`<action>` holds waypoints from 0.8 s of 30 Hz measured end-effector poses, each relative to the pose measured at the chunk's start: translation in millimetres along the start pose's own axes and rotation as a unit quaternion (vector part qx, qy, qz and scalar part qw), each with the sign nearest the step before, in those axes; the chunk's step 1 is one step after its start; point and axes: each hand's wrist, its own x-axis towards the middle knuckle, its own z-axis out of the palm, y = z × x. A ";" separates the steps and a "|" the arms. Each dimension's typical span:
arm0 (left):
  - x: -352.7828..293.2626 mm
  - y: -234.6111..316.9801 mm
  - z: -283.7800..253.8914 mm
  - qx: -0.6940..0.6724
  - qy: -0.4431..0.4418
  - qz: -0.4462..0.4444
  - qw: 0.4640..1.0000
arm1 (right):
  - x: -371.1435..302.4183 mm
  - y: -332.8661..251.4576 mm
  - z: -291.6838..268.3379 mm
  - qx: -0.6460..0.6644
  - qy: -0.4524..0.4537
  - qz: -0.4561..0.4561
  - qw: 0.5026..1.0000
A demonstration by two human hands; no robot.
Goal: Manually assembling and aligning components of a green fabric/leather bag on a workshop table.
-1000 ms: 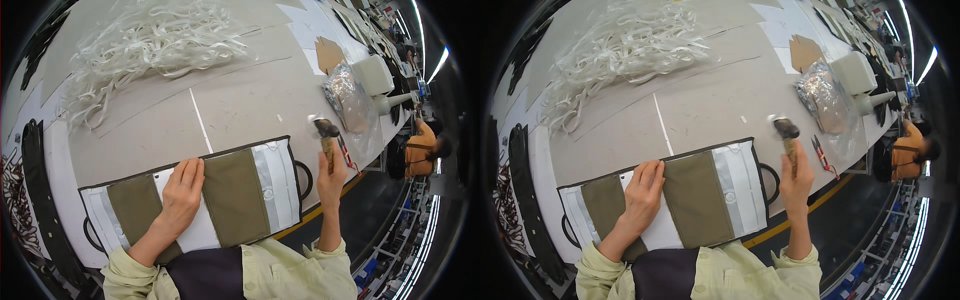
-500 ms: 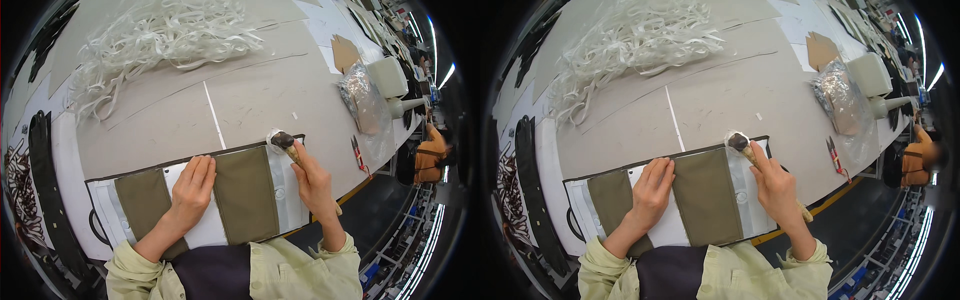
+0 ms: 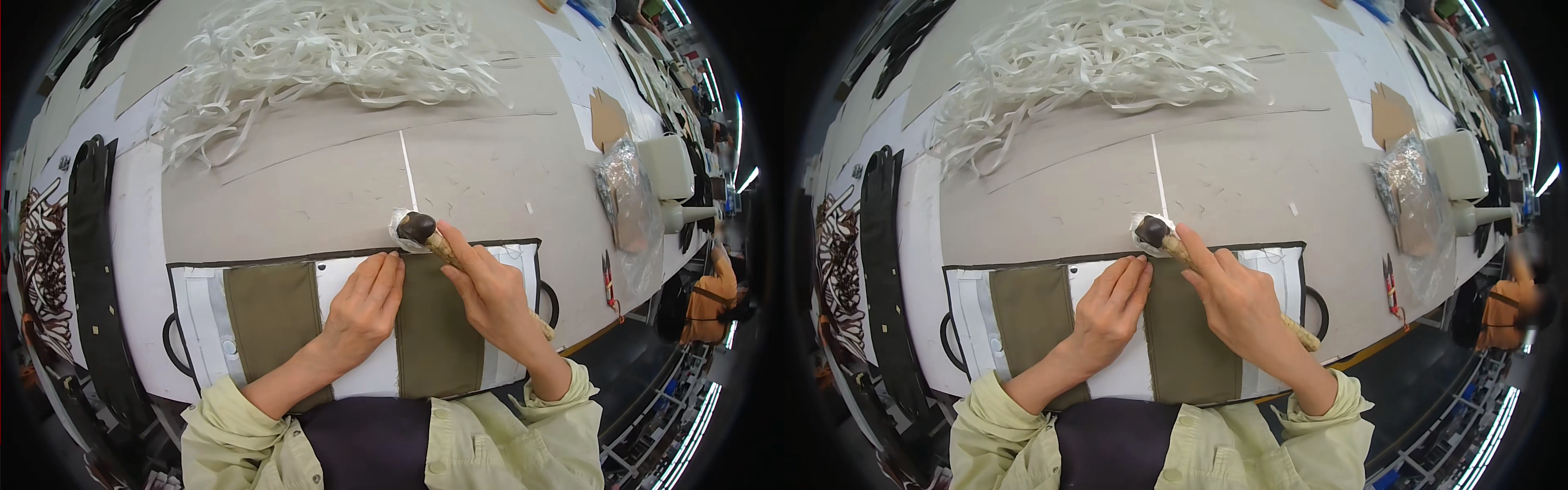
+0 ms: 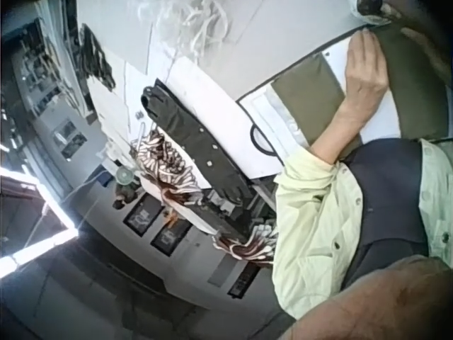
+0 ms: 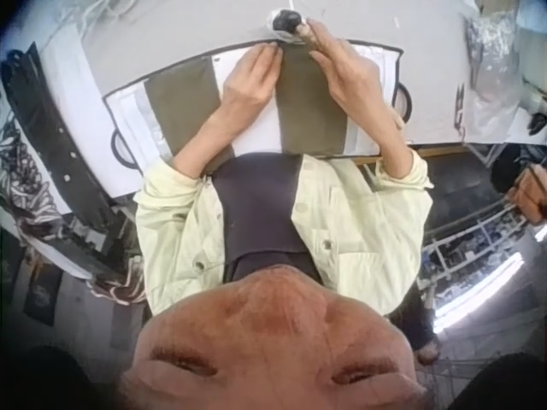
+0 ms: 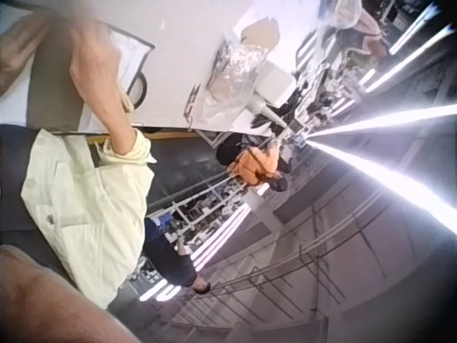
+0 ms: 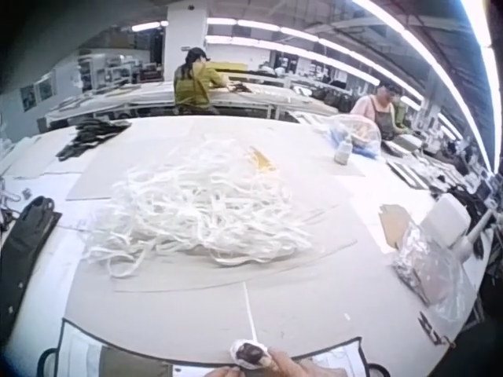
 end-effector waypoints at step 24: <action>-18.7 5.8 -9.4 0.063 -0.007 0.043 0.997 | -6.5 -10.5 16.5 0.000 0.116 -0.095 0.989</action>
